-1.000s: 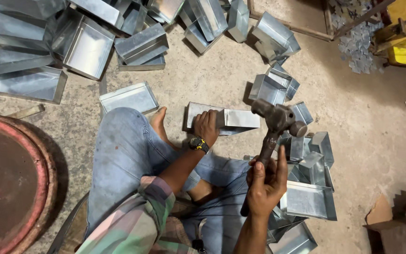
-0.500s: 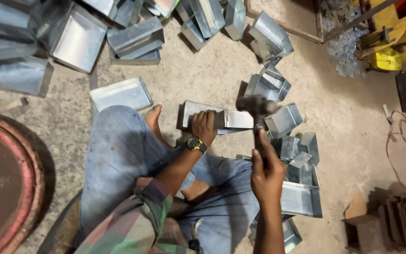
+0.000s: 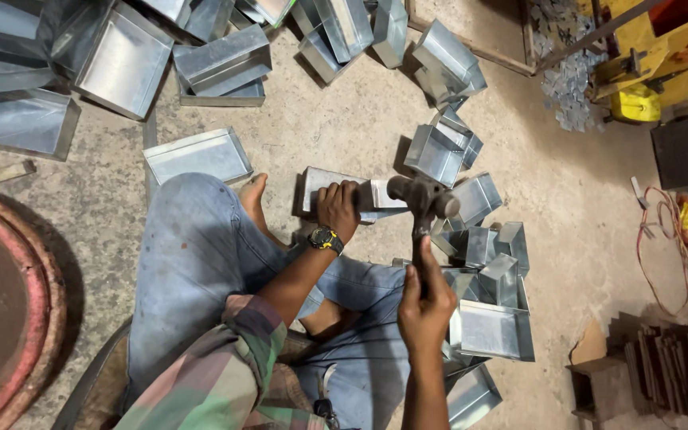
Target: The person uses a hammer to flatten the edges and seams of several small rectangular metal boxes while sitting on the floor.
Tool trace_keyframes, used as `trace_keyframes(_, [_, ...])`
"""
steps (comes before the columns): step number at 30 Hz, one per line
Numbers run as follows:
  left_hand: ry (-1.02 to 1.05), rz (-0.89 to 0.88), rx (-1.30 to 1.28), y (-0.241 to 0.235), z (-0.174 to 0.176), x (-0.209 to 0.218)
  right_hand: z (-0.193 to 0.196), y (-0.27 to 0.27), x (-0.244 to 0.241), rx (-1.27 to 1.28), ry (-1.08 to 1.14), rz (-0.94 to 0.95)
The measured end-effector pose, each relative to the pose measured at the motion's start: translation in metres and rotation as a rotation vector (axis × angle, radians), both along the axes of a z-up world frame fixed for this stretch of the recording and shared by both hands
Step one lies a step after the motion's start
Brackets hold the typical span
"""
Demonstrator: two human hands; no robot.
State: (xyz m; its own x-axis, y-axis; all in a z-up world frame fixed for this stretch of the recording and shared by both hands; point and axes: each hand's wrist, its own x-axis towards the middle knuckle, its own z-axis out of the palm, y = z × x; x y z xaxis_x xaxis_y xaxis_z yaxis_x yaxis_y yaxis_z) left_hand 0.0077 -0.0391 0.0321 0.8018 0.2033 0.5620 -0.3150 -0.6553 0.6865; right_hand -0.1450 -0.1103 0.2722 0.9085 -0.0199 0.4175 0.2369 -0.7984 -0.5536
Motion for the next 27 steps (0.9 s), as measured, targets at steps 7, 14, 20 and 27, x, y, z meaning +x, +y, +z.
trace_keyframes(7, [0.044,-0.055,-0.031,0.002,0.002,0.003,-0.033,0.004,0.001,-0.027,0.002,0.048])
trace_keyframes(14, [0.053,-0.055,-0.005,0.007,0.012,0.000,-0.031,0.007,0.006,0.044,0.165,-0.126])
trace_keyframes(20, [0.095,-0.067,0.039,0.026,0.057,0.001,-0.008,-0.012,-0.003,0.042,-0.053,-0.071])
trace_keyframes(27, [0.101,-0.131,0.592,0.045,0.088,0.011,-0.010,-0.030,0.002,0.342,-0.019,-0.203])
